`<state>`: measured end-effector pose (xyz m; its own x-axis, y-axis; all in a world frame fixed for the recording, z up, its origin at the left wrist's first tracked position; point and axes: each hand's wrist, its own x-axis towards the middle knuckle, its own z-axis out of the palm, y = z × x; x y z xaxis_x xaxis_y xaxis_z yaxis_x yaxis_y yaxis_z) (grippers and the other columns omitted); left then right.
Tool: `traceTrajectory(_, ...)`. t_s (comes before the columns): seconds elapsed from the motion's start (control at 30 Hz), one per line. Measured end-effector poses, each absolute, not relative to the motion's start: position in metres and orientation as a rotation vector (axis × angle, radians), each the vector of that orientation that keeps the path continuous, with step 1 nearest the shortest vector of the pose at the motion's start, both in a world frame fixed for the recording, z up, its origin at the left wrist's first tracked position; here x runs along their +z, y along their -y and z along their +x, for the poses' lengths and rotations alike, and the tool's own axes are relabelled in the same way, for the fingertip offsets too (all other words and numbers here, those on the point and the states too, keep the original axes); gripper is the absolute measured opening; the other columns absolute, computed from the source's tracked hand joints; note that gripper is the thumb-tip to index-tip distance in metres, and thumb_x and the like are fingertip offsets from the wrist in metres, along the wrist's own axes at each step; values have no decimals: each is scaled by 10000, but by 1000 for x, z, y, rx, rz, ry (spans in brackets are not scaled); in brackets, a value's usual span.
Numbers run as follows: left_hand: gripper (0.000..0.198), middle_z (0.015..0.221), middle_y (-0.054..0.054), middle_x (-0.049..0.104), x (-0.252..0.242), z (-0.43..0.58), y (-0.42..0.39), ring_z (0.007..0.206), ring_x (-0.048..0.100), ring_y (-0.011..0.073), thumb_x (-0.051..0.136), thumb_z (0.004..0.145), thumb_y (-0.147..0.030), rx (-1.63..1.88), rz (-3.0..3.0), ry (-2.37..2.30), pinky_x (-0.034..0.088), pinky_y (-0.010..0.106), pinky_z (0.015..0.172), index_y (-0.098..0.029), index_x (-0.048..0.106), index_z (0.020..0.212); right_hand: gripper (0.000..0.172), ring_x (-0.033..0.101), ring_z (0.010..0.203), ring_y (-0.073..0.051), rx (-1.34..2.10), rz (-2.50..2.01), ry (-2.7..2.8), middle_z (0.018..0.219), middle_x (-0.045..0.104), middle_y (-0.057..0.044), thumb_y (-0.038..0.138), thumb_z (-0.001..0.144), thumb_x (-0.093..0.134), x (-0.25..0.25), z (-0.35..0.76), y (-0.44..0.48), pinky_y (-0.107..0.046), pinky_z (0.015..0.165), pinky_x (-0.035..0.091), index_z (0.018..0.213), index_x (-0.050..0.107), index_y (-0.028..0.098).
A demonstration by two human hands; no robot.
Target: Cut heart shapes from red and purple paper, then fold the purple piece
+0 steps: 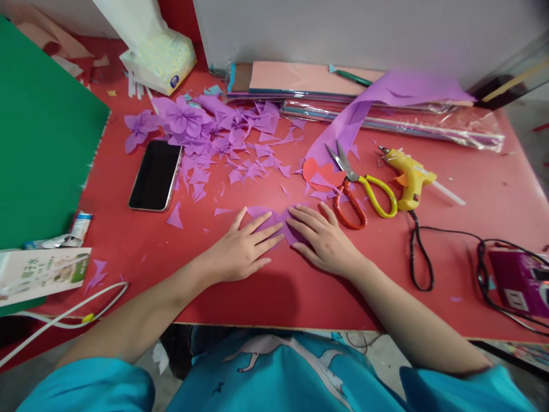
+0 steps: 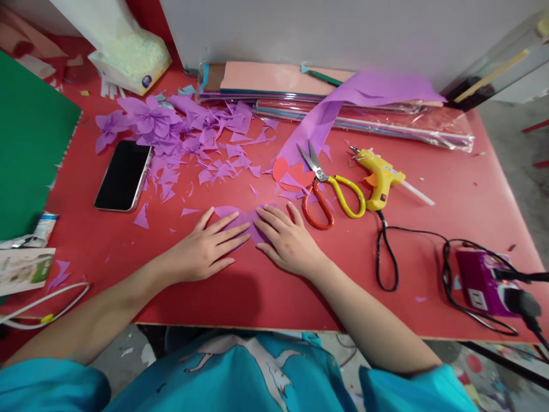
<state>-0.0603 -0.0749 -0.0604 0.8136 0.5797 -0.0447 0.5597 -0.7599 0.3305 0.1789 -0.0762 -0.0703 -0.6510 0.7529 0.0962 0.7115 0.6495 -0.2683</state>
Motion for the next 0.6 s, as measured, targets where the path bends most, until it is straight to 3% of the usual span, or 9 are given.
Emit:
traceTrajectory(0.17, 434, 1435, 79, 393, -63, -67, 66, 1380, 230, 314, 381, 922, -287, 127, 2681, -848, 112, 651, 1073, -201, 421, 1345, 469, 375, 1311, -277, 273, -1260, 2664, 1394, 460, -135, 420, 932, 363, -72, 177, 74, -562, 1087, 167, 1300, 466, 149)
traceTrajectory(0.33, 402, 1379, 87, 471, -65, -70, 61, 1362, 275, 317, 400, 912, -250, 225, 2712, -846, 136, 644, 1071, -189, 473, 1302, 457, 398, 1265, -301, 201, -1243, 2578, 1360, 492, -139, 420, 907, 419, -71, 175, 76, -552, 1053, 226, 1285, 485, 170)
traceTrajectory(0.5, 296, 1256, 92, 590, -62, -64, 62, 1292, 405, 274, 441, 885, -200, 526, 2677, -1003, 193, 568, 1091, -158, 586, 1140, 312, 397, 1200, -306, 48, -1239, 2282, 1300, 516, -135, 303, 867, 484, -72, 179, 70, -512, 986, 326, 1141, 575, 184)
traceTrajectory(0.6, 234, 1180, 84, 635, -60, -57, 60, 1214, 491, 248, 460, 876, -203, 633, 2601, -1196, 196, 559, 1090, -165, 613, 1050, 222, 401, 1189, -309, -2, -1193, 2255, 1295, 519, -125, 258, 838, 527, -71, 182, 57, -524, 974, 318, 1029, 625, 202)
